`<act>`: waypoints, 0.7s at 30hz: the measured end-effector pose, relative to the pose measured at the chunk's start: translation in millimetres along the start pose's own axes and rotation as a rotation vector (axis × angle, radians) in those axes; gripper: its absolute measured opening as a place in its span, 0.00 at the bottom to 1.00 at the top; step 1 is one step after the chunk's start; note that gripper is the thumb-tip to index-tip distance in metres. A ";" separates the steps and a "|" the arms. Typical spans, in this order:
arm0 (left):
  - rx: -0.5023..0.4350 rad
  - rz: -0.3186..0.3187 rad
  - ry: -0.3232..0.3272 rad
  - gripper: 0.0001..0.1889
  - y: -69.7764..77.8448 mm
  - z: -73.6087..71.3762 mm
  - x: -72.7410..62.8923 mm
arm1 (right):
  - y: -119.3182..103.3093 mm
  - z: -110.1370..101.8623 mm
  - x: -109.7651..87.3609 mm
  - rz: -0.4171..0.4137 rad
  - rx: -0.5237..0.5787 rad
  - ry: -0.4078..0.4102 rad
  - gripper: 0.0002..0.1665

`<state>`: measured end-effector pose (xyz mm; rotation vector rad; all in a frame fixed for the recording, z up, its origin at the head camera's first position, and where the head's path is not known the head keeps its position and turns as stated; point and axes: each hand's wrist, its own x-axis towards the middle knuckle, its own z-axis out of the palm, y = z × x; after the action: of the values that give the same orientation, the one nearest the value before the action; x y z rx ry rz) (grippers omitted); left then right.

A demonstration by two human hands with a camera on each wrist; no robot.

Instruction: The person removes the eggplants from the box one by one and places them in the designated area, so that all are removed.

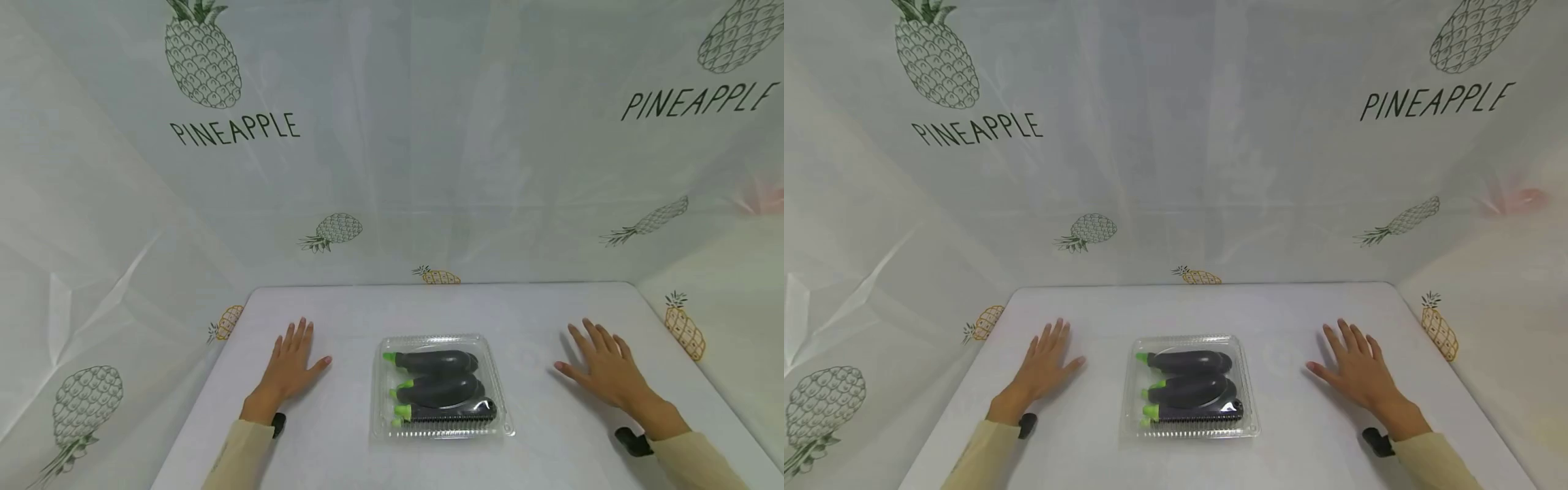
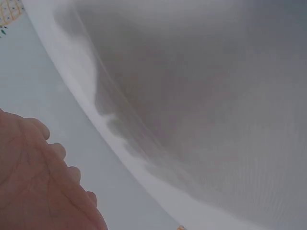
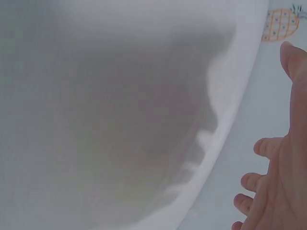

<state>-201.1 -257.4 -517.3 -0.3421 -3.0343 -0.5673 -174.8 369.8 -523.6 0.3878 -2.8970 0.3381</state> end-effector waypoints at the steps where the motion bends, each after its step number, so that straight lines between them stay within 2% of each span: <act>1: 0.004 -0.002 -0.008 0.50 1.8 0.2 -1.0 | -2.8 -0.1 0.1 -0.006 -0.002 0.006 0.54; 7: -0.009 0.004 -0.035 0.51 13.7 1.7 -7.6 | -23.6 -3.5 -1.2 -0.041 -0.005 0.044 0.54; 15: -0.019 0.064 -0.004 0.52 30.9 7.6 -18.5 | -49.5 -3.8 -3.9 -0.090 -0.011 0.082 0.55; 21: -0.046 0.091 -0.028 0.53 42.6 11.5 -28.0 | -68.5 -3.4 -9.7 -0.120 0.003 0.090 0.55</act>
<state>-164.3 -220.3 -515.2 -0.4909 -3.0172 -0.6317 -145.9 308.6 -509.0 0.5306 -2.7706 0.3322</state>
